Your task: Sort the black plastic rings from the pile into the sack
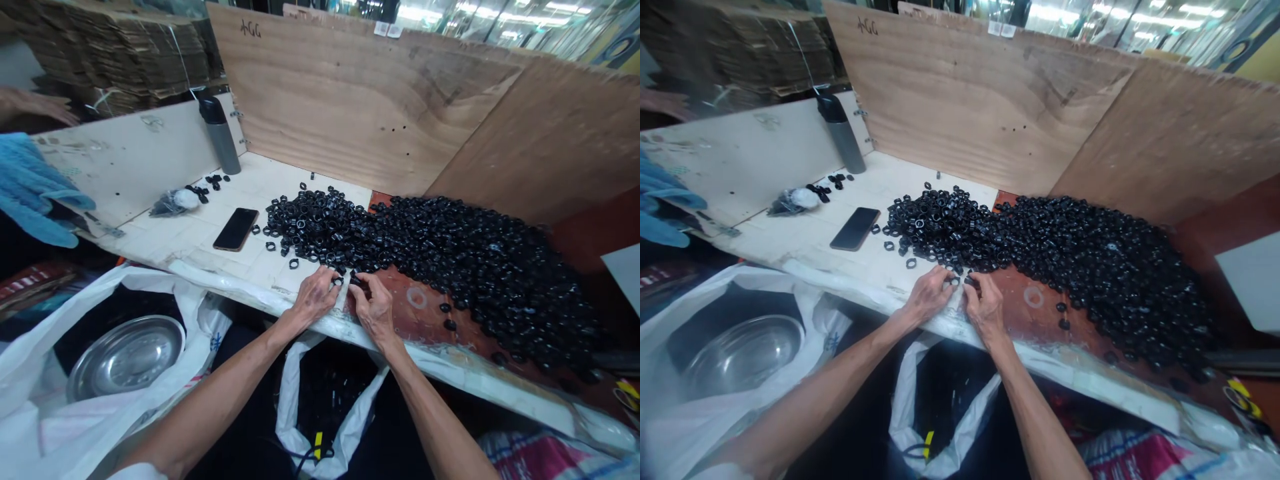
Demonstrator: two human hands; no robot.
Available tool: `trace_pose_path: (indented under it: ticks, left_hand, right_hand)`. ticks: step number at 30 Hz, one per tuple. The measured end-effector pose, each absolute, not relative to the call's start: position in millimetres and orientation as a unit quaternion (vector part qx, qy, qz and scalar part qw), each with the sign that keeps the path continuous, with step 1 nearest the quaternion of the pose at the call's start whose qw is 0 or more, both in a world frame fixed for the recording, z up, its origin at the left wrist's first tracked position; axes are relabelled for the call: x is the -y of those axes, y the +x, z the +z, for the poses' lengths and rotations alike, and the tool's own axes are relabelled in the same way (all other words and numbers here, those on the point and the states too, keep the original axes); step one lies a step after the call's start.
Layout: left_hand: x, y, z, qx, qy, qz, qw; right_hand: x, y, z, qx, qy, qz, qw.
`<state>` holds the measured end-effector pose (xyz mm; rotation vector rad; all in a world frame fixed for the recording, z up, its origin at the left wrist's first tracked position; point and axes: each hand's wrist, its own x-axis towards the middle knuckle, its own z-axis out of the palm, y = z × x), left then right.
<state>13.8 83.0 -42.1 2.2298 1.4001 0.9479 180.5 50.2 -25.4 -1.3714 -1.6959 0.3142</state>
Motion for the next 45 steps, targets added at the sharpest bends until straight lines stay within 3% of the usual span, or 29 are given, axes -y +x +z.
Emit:
trace_pose_path:
  ticks: [11, 20, 23, 28, 38, 45]
  left_hand:
    - [-78, 12, -32, -0.483, 0.787, 0.324, 0.207]
    - [-81, 7, -26, -0.367, 0.658, 0.427, 0.5]
    - [-80, 4, -23, -0.326, 0.627, 0.446, 0.55]
    - [-76, 1, -20, -0.321, 0.603, 0.431, 0.59]
    - [-72, -2, -14, -0.314, 0.634, 0.465, 0.532]
    - [-73, -3, -18, -0.303, 0.65, 0.478, 0.508]
  right_hand:
    - [-50, 173, -25, 0.684, -0.553, 0.203, 0.429]
    - [-39, 175, -21, 0.532, -0.543, 0.408, 0.506]
    - [-35, 174, -15, 0.499, -0.551, 0.435, 0.508]
    - [-30, 173, -10, 0.558, -0.545, 0.371, 0.503]
    - [-26, 169, 0, 0.662, -0.522, 0.227, 0.488]
    - [-25, 164, -1, 0.639, -0.531, 0.242, 0.501]
